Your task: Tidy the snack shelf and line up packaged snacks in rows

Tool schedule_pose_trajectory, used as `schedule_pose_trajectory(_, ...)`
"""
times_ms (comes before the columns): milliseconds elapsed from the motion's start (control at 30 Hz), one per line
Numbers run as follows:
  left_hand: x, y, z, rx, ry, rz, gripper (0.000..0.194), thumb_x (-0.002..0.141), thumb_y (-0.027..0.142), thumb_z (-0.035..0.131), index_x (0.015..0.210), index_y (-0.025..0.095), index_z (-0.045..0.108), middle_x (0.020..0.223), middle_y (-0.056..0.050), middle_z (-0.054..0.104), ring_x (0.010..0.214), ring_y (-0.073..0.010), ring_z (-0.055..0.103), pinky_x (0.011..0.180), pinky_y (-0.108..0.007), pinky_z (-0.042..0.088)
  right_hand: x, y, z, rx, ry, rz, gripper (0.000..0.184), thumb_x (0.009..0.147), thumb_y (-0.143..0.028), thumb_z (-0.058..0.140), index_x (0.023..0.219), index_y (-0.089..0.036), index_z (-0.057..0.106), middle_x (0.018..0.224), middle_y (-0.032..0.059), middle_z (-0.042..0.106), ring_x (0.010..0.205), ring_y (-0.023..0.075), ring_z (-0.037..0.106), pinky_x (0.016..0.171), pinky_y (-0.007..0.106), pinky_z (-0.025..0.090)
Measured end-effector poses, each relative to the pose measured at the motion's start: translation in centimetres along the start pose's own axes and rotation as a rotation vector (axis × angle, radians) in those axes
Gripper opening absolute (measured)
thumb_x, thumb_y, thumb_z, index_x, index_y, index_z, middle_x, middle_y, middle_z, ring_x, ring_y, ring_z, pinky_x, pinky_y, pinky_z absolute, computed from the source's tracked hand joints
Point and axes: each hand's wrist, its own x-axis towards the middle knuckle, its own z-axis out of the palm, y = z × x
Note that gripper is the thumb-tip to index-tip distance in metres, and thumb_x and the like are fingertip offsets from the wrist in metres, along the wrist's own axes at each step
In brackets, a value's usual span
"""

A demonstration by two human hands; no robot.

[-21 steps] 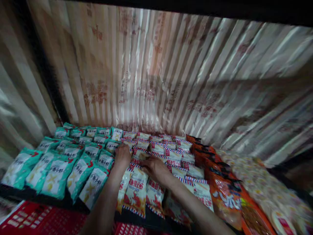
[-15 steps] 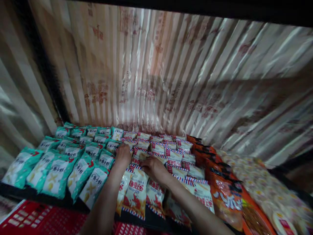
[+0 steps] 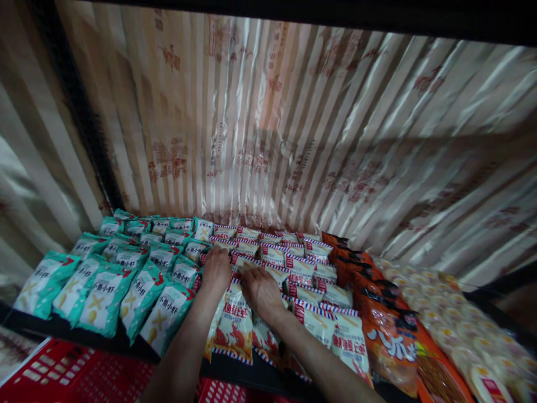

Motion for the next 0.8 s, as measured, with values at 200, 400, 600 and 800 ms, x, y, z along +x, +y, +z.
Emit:
schedule_pose_trajectory(200,-6.7,1.3,-0.9,-0.057,0.170,0.149,0.032,0.086,0.006,0.036,0.101,0.013,0.063,0.105,-0.011,0.061,0.105,-0.0213,0.055,0.094,-0.035,0.043,0.0,-0.2,0.1,0.003,0.015,0.039,0.018,0.087,-0.021,0.048,0.096,-0.016,0.064,0.098,0.0098,0.066,0.097,0.0231,0.056,0.086,0.031,0.041)
schedule_pose_trajectory(400,-19.2,-2.5,5.4,0.076,0.285,0.288,0.041,0.077,0.011,0.049,0.116,0.020,0.057,0.129,-0.011,0.051,0.120,-0.0269,0.049,0.091,-0.036,0.050,0.1,-0.1,0.4,0.009,0.018,0.032,0.019,0.085,-0.022,0.051,0.099,-0.017,0.063,0.101,0.0088,0.066,0.099,0.0234,0.055,0.087,0.031,0.040)
schedule_pose_trajectory(600,-22.4,-4.2,7.6,0.156,0.289,0.196,0.045,0.076,0.008,0.052,0.120,0.020,0.056,0.141,-0.013,0.042,0.130,-0.0297,0.038,0.096,-0.036,0.047,0.1,-0.2,0.0,0.010,-0.003,0.018,0.021,0.088,-0.024,0.048,0.100,-0.016,0.063,0.105,0.0106,0.065,0.101,0.0232,0.054,0.090,0.031,0.037)
schedule_pose_trajectory(800,-21.7,-3.8,6.1,0.225,0.253,0.200,0.046,0.079,0.008,0.048,0.123,0.017,0.055,0.141,-0.014,0.042,0.133,-0.0281,0.034,0.096,-0.034,0.047,0.2,-0.6,-0.2,0.036,-0.015,0.018,0.023,0.089,-0.025,0.046,0.102,-0.016,0.063,0.105,0.0107,0.065,0.103,0.0218,0.053,0.093,0.030,0.035)
